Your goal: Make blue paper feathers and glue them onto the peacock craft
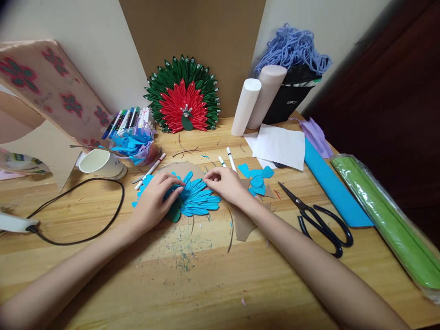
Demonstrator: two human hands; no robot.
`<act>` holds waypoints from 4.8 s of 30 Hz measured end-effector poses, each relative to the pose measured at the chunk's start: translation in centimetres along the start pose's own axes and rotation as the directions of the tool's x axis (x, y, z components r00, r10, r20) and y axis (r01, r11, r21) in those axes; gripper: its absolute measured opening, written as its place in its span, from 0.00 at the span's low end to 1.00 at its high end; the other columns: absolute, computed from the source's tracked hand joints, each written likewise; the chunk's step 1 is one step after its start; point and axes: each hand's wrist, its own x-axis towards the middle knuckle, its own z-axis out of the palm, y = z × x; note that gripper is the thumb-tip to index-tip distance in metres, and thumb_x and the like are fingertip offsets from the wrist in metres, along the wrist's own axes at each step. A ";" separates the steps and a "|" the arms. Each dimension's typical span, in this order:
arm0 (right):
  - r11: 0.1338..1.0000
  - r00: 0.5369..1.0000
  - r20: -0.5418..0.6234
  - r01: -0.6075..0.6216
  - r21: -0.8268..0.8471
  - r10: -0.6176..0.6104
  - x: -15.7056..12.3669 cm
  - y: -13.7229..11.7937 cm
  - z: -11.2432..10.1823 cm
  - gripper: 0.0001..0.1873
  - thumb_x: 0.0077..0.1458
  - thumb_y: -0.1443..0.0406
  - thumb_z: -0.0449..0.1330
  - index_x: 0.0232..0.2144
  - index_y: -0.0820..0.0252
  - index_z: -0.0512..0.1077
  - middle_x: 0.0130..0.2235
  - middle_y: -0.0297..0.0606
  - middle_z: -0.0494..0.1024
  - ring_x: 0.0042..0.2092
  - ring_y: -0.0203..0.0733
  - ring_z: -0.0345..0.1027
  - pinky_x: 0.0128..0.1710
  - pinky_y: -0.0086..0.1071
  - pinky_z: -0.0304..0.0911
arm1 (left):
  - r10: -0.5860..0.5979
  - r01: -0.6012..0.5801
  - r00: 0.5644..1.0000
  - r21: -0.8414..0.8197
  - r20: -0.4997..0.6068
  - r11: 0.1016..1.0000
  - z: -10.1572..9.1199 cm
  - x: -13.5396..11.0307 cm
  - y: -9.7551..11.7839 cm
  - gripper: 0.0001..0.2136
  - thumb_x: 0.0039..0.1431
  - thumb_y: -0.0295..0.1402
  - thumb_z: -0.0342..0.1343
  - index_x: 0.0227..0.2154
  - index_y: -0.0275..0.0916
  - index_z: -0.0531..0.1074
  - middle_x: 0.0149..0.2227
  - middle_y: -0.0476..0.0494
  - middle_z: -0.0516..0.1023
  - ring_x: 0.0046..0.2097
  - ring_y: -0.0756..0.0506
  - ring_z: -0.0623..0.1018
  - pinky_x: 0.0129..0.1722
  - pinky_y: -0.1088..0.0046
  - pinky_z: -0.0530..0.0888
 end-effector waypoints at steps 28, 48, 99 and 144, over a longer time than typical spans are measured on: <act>0.982 0.990 0.042 0.140 -0.127 -0.135 -0.5 -0.3 -0.1 0.05 0.46 0.67 0.58 0.27 0.61 0.73 0.29 0.36 0.73 0.29 0.34 0.63 0.29 0.29 0.60 | 0.229 -0.303 0.913 0.184 0.338 0.935 0.6 -1.1 0.1 0.25 0.62 0.45 0.37 0.58 0.38 0.52 0.61 0.46 0.57 0.61 0.47 0.55 0.61 0.63 0.48; 0.684 0.825 0.332 0.566 -0.461 -0.458 -0.2 -0.6 -1.1 0.08 0.57 0.65 0.51 0.32 0.60 0.69 0.34 0.40 0.70 0.41 0.42 0.60 0.40 0.34 0.58 | 0.199 -0.239 0.946 0.137 0.257 0.961 0.6 -1.4 -0.1 0.24 0.60 0.45 0.42 0.56 0.42 0.56 0.58 0.40 0.58 0.58 0.40 0.59 0.57 0.55 0.57; 0.887 0.943 -0.301 -0.015 -0.462 -0.141 -2.5 3.3 -9.3 0.09 0.52 0.66 0.53 0.34 0.60 0.71 0.35 0.39 0.75 0.36 0.41 0.67 0.36 0.34 0.61 | 0.240 -0.244 0.954 0.003 0.178 0.970 -0.3 0.0 3.0 0.14 0.62 0.34 0.41 0.47 0.38 0.65 0.45 0.40 0.70 0.46 0.44 0.69 0.45 0.64 0.68; 0.964 0.944 -0.305 0.186 0.193 -0.121 -6.4 -0.4 -4.2 0.08 0.46 0.61 0.61 0.27 0.61 0.70 0.29 0.37 0.75 0.32 0.38 0.70 0.33 0.31 0.67 | -0.326 0.496 0.850 -0.838 0.414 0.226 4.4 4.3 7.8 0.12 0.42 0.37 0.63 0.26 0.33 0.73 0.27 0.45 0.76 0.33 0.50 0.74 0.38 0.74 0.70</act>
